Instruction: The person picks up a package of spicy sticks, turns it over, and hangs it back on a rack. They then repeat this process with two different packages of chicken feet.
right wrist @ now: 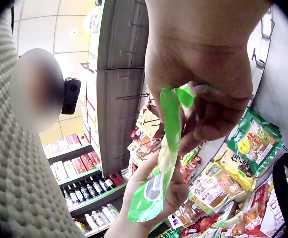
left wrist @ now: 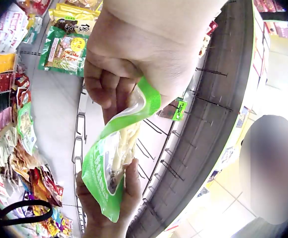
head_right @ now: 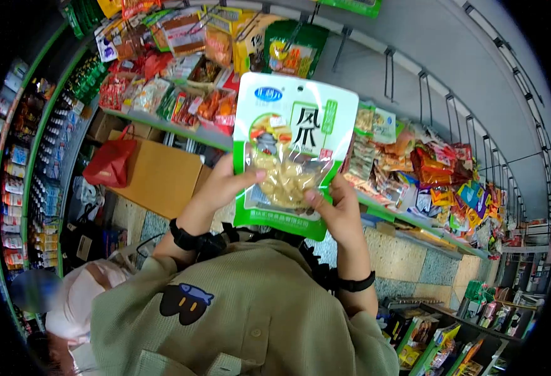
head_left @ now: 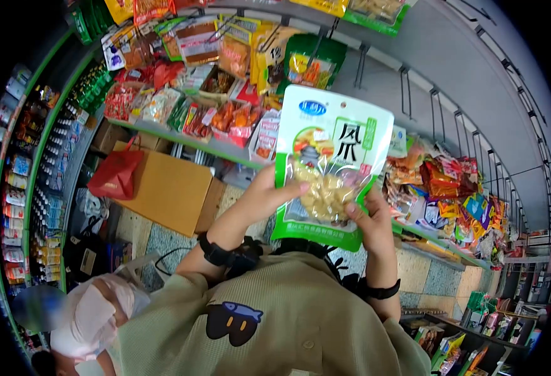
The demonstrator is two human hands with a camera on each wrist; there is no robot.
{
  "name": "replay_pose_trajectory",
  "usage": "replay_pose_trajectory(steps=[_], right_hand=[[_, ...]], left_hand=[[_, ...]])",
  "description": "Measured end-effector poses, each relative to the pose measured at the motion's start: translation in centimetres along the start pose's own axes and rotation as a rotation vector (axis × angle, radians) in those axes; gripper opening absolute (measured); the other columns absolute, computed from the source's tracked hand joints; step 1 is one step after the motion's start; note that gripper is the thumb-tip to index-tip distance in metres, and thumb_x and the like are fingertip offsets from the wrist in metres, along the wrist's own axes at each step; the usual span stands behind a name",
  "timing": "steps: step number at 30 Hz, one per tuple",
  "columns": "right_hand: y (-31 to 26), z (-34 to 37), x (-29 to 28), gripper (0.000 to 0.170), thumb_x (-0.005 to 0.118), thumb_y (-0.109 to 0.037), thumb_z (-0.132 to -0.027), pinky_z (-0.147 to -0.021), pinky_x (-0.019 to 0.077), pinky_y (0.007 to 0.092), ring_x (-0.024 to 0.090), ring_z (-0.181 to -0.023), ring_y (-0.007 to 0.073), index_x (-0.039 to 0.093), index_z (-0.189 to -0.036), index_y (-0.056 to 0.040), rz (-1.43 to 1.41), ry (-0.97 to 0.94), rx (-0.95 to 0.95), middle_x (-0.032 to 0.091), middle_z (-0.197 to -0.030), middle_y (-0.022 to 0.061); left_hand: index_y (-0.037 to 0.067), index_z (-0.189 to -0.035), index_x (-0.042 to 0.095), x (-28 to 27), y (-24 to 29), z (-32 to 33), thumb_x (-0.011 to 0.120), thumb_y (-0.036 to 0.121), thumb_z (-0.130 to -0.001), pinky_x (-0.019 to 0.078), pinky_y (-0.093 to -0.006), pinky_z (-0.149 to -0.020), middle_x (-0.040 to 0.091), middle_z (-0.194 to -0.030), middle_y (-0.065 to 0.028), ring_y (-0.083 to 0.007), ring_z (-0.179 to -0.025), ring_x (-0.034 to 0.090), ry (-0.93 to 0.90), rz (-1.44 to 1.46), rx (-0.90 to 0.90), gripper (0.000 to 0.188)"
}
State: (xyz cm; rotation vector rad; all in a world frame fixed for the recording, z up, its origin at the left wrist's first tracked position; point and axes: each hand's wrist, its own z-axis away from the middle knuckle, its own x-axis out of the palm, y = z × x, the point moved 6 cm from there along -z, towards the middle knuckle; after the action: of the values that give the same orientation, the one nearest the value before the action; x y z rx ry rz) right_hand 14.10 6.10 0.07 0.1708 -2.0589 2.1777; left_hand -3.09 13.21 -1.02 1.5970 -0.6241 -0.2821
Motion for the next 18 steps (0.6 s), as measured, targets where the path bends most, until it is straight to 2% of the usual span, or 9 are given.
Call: replay_pose_trajectory(steps=[4, 8, 9, 18], right_hand=[[0.01, -0.16, 0.19, 0.042, 0.061, -0.008, -0.078, -0.084, 0.0400, 0.0264, 0.052, -0.097, 0.0143, 0.044, -0.115, 0.0018, -0.007, 0.016, -0.041, 0.056, -0.107, 0.0079], [0.14, -0.16, 0.35, 0.042, 0.062, -0.008, -0.078, -0.084, 0.0400, 0.0267, 0.052, -0.098, 0.0145, 0.045, -0.115, 0.0020, -0.033, 0.029, -0.022, 0.056, -0.108, 0.0084], [0.19, -0.16, 0.32, 0.041, 0.062, -0.008, -0.078, -0.084, 0.0401, 0.0268, 0.052, -0.098, 0.0146, 0.045, -0.115, 0.0020, -0.031, 0.030, -0.021, 0.056, -0.108, 0.0085], [0.60, -0.33, 0.29, 0.038, 0.060, -0.005, -0.078, -0.084, 0.0405, 0.0266, 0.053, -0.096, 0.0139, 0.046, -0.113, 0.0020, -0.029, 0.014, -0.018, 0.056, -0.107, 0.0085]], left_hand=[[0.001, -0.099, 0.054, 0.09, 0.19, 0.09, 0.059, 0.012, -0.080, 0.0408, -0.0227, -0.070, 0.056, -0.087, -0.0005, -0.0072, -0.078, 0.049, 0.017, 0.056, -0.044, 0.023], [-0.001, -0.106, 0.049, 0.03, -0.03, 0.10, 0.059, 0.011, -0.078, 0.0407, -0.0254, -0.078, 0.054, -0.099, -0.0044, -0.0112, -0.089, 0.050, -0.018, 0.065, -0.096, 0.032], [0.001, -0.102, 0.052, -0.01, -0.06, 0.06, 0.059, 0.012, -0.080, 0.0416, -0.0252, -0.078, 0.057, -0.095, -0.0032, -0.0096, -0.087, 0.051, -0.003, 0.058, -0.060, 0.026], [0.000, -0.105, 0.051, -0.12, -0.16, 0.15, 0.059, 0.011, -0.080, 0.0415, -0.0255, -0.079, 0.056, -0.097, -0.0030, -0.0097, -0.088, 0.051, 0.006, 0.053, -0.053, 0.028]])
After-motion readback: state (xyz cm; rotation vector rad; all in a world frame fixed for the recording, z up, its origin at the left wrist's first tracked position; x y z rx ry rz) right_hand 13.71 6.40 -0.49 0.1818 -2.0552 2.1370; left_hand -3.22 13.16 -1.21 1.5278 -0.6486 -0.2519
